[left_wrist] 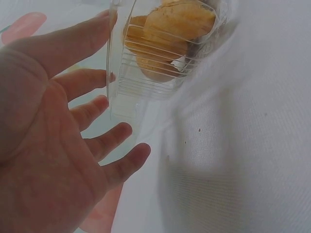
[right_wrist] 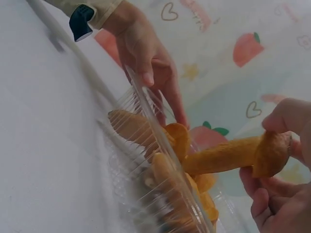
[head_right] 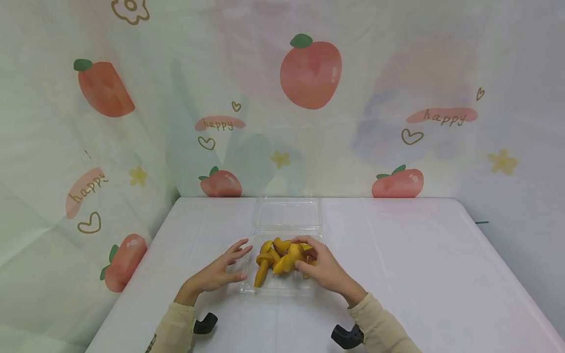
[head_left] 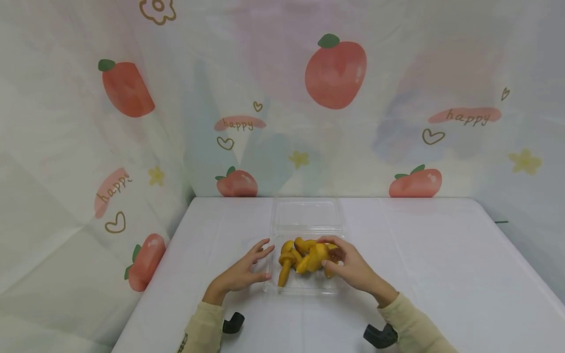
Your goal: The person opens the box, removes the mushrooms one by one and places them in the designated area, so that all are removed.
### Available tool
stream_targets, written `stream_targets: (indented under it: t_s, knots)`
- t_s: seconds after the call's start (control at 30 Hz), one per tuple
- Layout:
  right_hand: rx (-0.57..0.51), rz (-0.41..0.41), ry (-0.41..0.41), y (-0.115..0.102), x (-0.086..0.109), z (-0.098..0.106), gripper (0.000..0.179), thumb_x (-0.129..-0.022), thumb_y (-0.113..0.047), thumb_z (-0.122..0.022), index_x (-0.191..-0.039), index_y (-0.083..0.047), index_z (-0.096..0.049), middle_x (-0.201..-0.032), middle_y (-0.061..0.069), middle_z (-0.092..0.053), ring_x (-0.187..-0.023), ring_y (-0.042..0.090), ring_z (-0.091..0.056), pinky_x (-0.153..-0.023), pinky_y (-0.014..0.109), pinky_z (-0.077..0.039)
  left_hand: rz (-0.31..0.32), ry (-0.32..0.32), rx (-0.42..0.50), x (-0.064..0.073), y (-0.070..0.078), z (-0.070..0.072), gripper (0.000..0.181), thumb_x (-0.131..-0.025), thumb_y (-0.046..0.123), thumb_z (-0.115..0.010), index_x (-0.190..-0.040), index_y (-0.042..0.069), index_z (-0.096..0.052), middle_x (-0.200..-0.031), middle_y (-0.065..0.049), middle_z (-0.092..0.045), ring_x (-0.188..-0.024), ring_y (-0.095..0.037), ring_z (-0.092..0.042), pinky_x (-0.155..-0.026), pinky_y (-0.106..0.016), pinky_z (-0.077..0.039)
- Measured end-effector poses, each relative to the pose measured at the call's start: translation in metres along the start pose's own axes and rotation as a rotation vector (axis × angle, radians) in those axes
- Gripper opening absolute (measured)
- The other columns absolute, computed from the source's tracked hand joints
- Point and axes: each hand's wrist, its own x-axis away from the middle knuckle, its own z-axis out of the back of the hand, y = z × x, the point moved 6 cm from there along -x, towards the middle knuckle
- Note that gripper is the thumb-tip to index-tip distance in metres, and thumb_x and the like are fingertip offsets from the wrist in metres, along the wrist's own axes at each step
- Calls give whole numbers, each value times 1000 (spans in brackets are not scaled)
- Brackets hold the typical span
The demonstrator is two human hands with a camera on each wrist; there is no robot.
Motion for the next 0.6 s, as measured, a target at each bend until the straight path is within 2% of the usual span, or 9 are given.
stream_targets:
  t_s: [0.1,0.17,0.37,0.5,0.6]
  knots:
    - [-23,26,41,-3,0,4,43,-96,-5,-63,-138,1,-54,-134,26,-59,-111,2,-58,-88,18,-52,4,-2,2,0,0,0,74,-97,21,-68,-159,8,-31,-171,-14,-7,-155,-46,-16,-117,-73,-24]
    - [-30,45,71,-5,1,7,41,-97,-5,-61,-138,0,-55,-131,21,-61,-104,-1,-57,-82,19,-51,2,-3,4,0,0,0,74,-97,21,-68,-159,7,-31,-171,-15,-7,-155,-47,-15,-117,-73,-23]
    - [-89,58,144,-8,2,13,38,-99,-5,-60,-136,1,-57,-131,-4,-58,-105,-1,-58,-88,14,-51,-7,-9,4,0,1,0,73,-98,21,-67,-159,7,-30,-171,-16,-6,-155,-46,-14,-117,-73,-23]
    - [-138,40,155,-6,3,16,34,-100,-4,-58,-133,2,-57,-122,-2,-59,-92,2,-62,-79,18,-57,-6,-11,3,1,0,0,73,-98,22,-67,-159,7,-30,-171,-16,-7,-156,-46,-14,-117,-73,-23]
    - [-137,40,163,-5,4,19,32,-101,-4,-57,-132,3,-57,-114,0,-60,-85,3,-60,-75,19,-57,-2,-12,4,1,0,0,73,-98,23,-67,-159,8,-30,-171,-15,-6,-156,-45,-14,-117,-73,-23]
